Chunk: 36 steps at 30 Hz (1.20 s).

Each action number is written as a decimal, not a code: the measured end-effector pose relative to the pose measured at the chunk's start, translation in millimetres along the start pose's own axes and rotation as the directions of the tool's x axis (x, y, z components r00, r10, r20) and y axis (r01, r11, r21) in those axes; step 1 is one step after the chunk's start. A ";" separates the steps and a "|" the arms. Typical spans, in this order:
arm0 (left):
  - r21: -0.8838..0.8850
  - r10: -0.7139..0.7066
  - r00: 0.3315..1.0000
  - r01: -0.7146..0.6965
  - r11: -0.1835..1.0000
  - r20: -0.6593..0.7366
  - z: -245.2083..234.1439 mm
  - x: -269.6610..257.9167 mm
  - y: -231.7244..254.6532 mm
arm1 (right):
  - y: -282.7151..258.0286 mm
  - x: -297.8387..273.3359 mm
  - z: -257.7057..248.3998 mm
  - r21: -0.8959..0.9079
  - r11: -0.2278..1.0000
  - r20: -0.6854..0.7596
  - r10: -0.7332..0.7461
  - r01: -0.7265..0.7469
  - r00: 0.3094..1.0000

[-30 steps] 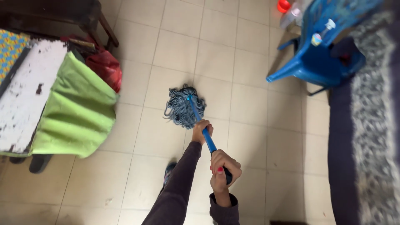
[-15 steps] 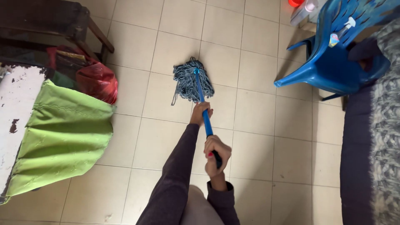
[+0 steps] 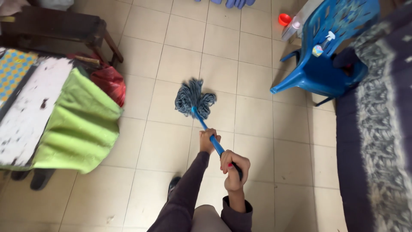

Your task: Mopping the tiled floor in a room with sewing equipment.

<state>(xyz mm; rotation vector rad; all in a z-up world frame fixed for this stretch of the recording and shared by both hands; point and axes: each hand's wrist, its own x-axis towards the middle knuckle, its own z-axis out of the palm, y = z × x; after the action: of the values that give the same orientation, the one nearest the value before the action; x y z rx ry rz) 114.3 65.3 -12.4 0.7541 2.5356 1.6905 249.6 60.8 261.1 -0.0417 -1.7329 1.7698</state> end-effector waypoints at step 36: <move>0.006 0.300 0.926 -0.307 0.952 -0.231 -39.2 -36.8 -6.1 | 1.5 -51.9 59.1 -0.029 0.947 -0.273 -0.315 0.319 0.909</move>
<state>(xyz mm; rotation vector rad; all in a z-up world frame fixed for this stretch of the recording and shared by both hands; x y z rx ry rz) 134.3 15.0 -10.7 1.0562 2.6440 2.0115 263.1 -15.2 245.8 0.0022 -1.4333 1.4631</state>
